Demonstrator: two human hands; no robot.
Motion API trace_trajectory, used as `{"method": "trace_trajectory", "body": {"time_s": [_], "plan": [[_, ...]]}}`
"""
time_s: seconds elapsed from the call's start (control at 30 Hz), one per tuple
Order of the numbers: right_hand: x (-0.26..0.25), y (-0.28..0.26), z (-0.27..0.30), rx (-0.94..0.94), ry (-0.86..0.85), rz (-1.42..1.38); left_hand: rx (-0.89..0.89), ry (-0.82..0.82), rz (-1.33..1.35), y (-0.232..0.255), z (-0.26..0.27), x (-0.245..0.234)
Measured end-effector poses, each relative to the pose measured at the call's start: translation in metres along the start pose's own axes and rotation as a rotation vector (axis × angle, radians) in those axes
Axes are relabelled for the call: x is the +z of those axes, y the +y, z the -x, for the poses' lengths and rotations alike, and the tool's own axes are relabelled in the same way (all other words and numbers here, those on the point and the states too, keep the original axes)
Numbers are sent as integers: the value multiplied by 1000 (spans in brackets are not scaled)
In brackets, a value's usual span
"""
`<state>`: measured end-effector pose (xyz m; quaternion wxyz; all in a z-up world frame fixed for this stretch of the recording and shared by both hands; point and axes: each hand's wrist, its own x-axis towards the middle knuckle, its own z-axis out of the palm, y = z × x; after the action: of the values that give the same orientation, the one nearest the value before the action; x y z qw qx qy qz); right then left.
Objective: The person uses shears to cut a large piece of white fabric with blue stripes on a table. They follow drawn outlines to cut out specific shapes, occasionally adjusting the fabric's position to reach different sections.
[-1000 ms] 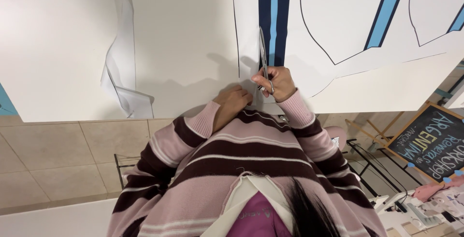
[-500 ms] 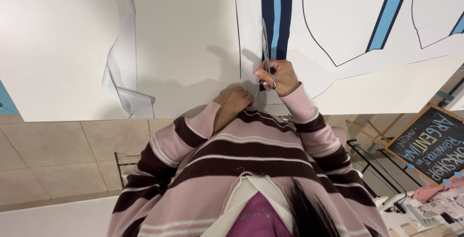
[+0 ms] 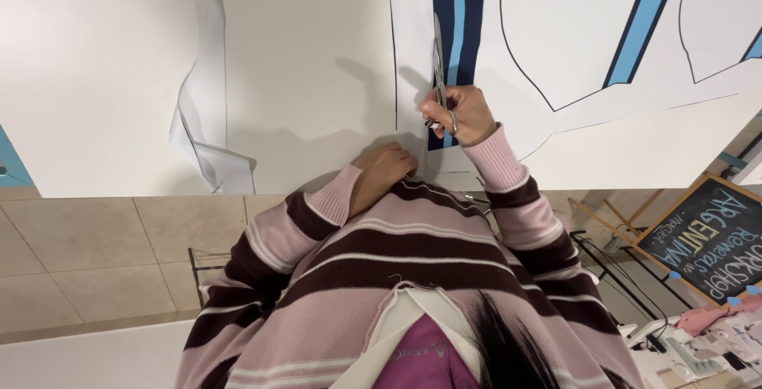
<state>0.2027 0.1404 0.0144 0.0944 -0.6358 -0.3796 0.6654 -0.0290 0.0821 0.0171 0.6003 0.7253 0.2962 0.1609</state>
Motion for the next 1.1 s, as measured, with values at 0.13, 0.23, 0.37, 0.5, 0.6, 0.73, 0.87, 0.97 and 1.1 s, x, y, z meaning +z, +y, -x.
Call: {"method": "trace_trajectory", "body": {"time_s": [0.13, 0.23, 0.37, 0.5, 0.6, 0.73, 0.87, 0.97, 1.1], "plan": [[1, -3, 1, 13, 16, 1, -6, -4, 2, 3, 0, -3], [5, -7, 5, 40, 42, -10, -1, 3, 11, 3, 0, -5], [5, -7, 4, 39, 43, -20, 1, 10, 16, 3, 1, -4], [3, -7, -4, 7, 25, -25, 5, 5, 13, 2, -1, -2], [0, -11, -12, -5, 12, -38, -2, 0, 11, 0, -1, 0], [0, -13, -15, -4, 15, -58, 0, 1, 8, 0, 0, -1], [2, -15, -14, -10, 34, -72, -6, -8, 25, 2, 0, -4], [2, -20, -12, -10, 47, -43, -3, -7, 36, 1, -1, -4], [-1, -24, -17, -6, 26, -15, -14, -21, 34, 1, -1, -2]]}}
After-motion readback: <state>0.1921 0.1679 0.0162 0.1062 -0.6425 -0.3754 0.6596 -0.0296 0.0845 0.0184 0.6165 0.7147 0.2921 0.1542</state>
